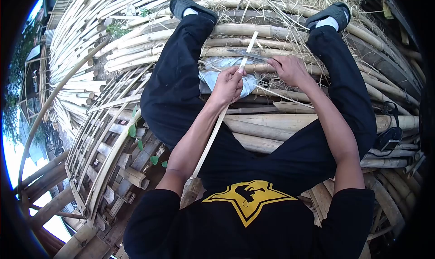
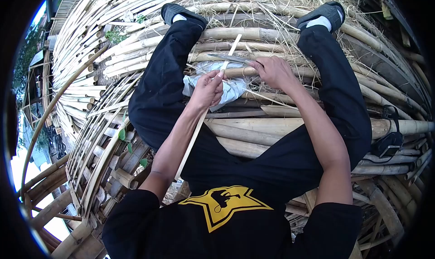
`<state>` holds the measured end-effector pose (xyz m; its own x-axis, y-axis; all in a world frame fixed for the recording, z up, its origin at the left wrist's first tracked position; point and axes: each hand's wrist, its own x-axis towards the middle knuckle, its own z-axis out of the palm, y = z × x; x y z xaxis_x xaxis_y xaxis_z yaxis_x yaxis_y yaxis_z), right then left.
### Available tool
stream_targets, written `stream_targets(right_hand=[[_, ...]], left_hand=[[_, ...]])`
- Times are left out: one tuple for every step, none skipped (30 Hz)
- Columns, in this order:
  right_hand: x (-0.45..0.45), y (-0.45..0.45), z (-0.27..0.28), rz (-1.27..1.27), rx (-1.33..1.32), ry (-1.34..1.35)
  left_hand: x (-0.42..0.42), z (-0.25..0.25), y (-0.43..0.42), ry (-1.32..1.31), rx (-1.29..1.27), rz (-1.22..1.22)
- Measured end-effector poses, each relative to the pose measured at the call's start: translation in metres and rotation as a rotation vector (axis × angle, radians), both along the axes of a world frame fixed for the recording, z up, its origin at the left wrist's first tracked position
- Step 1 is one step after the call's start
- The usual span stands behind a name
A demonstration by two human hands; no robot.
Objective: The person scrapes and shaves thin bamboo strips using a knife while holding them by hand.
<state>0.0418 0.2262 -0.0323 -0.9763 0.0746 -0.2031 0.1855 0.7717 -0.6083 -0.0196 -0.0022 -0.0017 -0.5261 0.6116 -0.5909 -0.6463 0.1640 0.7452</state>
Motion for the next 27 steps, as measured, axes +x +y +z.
stream_targets(right_hand=[[0.000,0.003,-0.001,-0.007,0.044,-0.022],[0.000,0.012,-0.007,-0.093,0.038,0.006],[-0.002,0.033,-0.014,-0.193,0.144,-0.095],[-0.004,0.058,-0.023,-0.296,0.243,-0.191],[0.001,0.086,-0.031,-0.322,0.325,-0.206],[0.003,0.106,-0.029,-0.350,0.336,-0.249],[0.002,0.108,-0.022,-0.417,0.277,-0.120],[0.000,0.107,-0.018,-0.484,0.170,-0.076],[-0.005,0.093,0.000,-0.547,0.068,-0.035],[-0.009,0.079,0.010,-0.468,0.016,-0.051],[-0.012,0.065,0.019,-0.396,-0.035,-0.065],[-0.013,0.047,0.028,-0.322,-0.052,-0.106],[-0.014,0.030,0.034,-0.249,-0.072,-0.144],[-0.011,0.015,0.037,-0.190,-0.114,-0.134],[-0.008,0.003,0.038,-0.130,-0.159,-0.123],[-0.005,-0.004,0.044,-0.132,-0.162,-0.122],[-0.002,-0.011,0.050,-0.048,-0.119,-0.160],[0.002,-0.015,0.053,0.035,-0.077,-0.200],[0.005,-0.018,0.051,0.035,-0.080,-0.202],[0.008,-0.019,0.047,0.050,-0.066,-0.186],[0.010,-0.019,0.046,0.066,-0.051,-0.171],[0.010,-0.019,0.048,0.089,-0.033,-0.177],[0.011,-0.019,0.047,0.090,-0.032,-0.176],[0.011,-0.020,0.046,0.115,-0.042,-0.148],[0.012,-0.020,0.043,0.141,-0.053,-0.120],[0.013,-0.022,0.040,0.141,-0.054,-0.120],[0.014,-0.023,0.035,0.151,-0.045,-0.062]], left_hand=[[0.001,0.001,-0.002,-0.002,-0.001,0.000],[0.001,0.003,-0.003,-0.038,0.003,0.006],[0.001,0.005,-0.004,-0.072,0.008,0.010],[0.009,0.014,-0.007,-0.041,0.009,0.011],[0.010,0.020,-0.013,-0.080,0.027,0.006],[0.007,0.019,-0.017,-0.071,-0.003,0.013],[0.007,0.017,-0.020,-0.070,-0.031,0.025],[0.006,0.016,-0.019,-0.074,-0.034,0.032],[0.004,0.013,-0.014,-0.069,-0.026,0.011],[0.003,0.012,-0.008,-0.063,-0.017,-0.016],[0.003,0.011,-0.001,-0.068,-0.011,-0.017],[0.004,0.011,0.005,-0.037,-0.039,-0.031],[0.004,0.011,0.009,-0.004,-0.069,-0.045],[0.005,0.010,0.009,0.004,-0.079,-0.054],[0.004,0.011,0.008,0.004,-0.081,-0.057],[0.001,0.012,0.007,-0.014,-0.090,-0.061],[0.001,0.012,0.005,-0.033,-0.102,-0.063],[0.001,0.013,0.003,-0.035,-0.107,-0.062],[0.002,0.012,0.002,-0.011,-0.123,-0.063],[0.002,0.012,0.003,0.013,-0.135,-0.065],[0.003,0.012,0.005,0.012,-0.132,-0.066],[0.004,0.011,0.007,0.061,-0.142,-0.069],[0.004,0.012,0.008,0.111,-0.154,-0.072],[0.003,0.011,0.008,0.113,-0.153,-0.071],[0.001,0.011,0.008,0.124,-0.152,-0.072],[0.000,0.010,0.007,0.135,-0.150,-0.074],[0.001,0.010,0.007,0.134,-0.151,-0.075]])
